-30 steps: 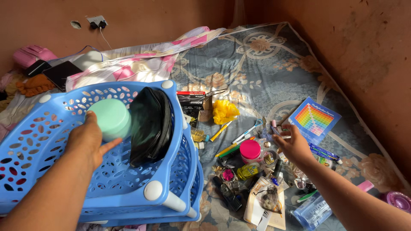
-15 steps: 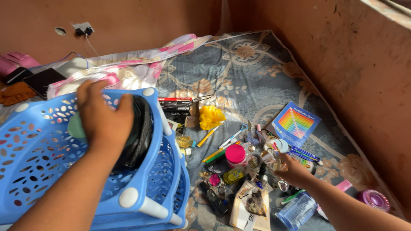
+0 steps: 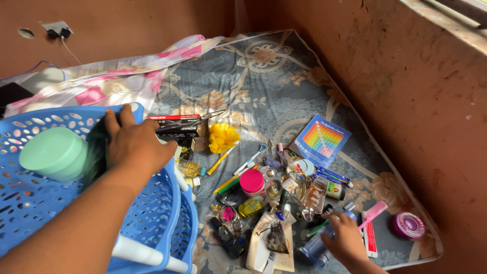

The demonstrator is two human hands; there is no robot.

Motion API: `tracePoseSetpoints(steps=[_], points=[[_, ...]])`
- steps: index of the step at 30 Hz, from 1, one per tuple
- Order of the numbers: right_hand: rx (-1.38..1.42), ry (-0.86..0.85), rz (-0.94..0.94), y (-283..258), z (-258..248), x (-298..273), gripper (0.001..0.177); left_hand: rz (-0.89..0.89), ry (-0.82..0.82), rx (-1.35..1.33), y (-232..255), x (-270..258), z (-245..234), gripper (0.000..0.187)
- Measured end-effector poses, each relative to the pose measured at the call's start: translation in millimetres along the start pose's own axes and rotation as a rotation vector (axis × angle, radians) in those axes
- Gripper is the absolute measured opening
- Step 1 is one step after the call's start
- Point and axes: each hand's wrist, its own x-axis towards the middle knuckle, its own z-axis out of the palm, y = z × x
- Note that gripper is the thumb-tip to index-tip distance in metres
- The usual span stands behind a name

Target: The person assembles a two-tier blue plastic storage basket by inserting white plastic legs into the basket corners. After assembling the basket, the person places several small items including a green container, a blue bottle, a black pouch, and a pink-lidded jar into the lower basket.

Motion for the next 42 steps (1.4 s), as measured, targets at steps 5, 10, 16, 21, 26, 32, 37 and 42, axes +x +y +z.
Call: tracePoseSetpoints(steps=[5, 10, 16, 21, 26, 32, 37, 42], points=[[0.172, -0.082, 0.846, -1, 6, 14, 0.081, 0.017, 0.063, -0.009, -6, 13, 16, 0.057], [0.292, -0.257, 0.938, -11, 24, 13, 0.11, 0.041, 0.121, -0.013, -14, 15, 23, 0.05], [0.632, 0.001, 0.896, 10, 57, 2, 0.113, 0.022, 0.147, -0.042, -15, 12, 23, 0.044], [0.977, 0.231, 0.684, -20, 27, 16, 0.104, 0.05, 0.184, -0.056, -7, 7, 18, 0.046], [1.211, 0.146, 0.485, -123, -80, 59, 0.094, 0.115, 0.342, -0.091, -1, -4, 14, 0.049], [1.408, -0.032, -0.058, -263, -187, 84, 0.085, 0.331, 0.571, -0.409, 0, -13, 18, 0.033], [1.455, -0.151, -0.278, -370, -214, 69, 0.081, 0.352, 0.474, -1.03, 5, -22, 6, 0.027], [1.603, -0.226, -0.577, -474, -188, 56, 0.084, 0.272, 0.051, -1.682, -22, -25, -44, 0.051]])
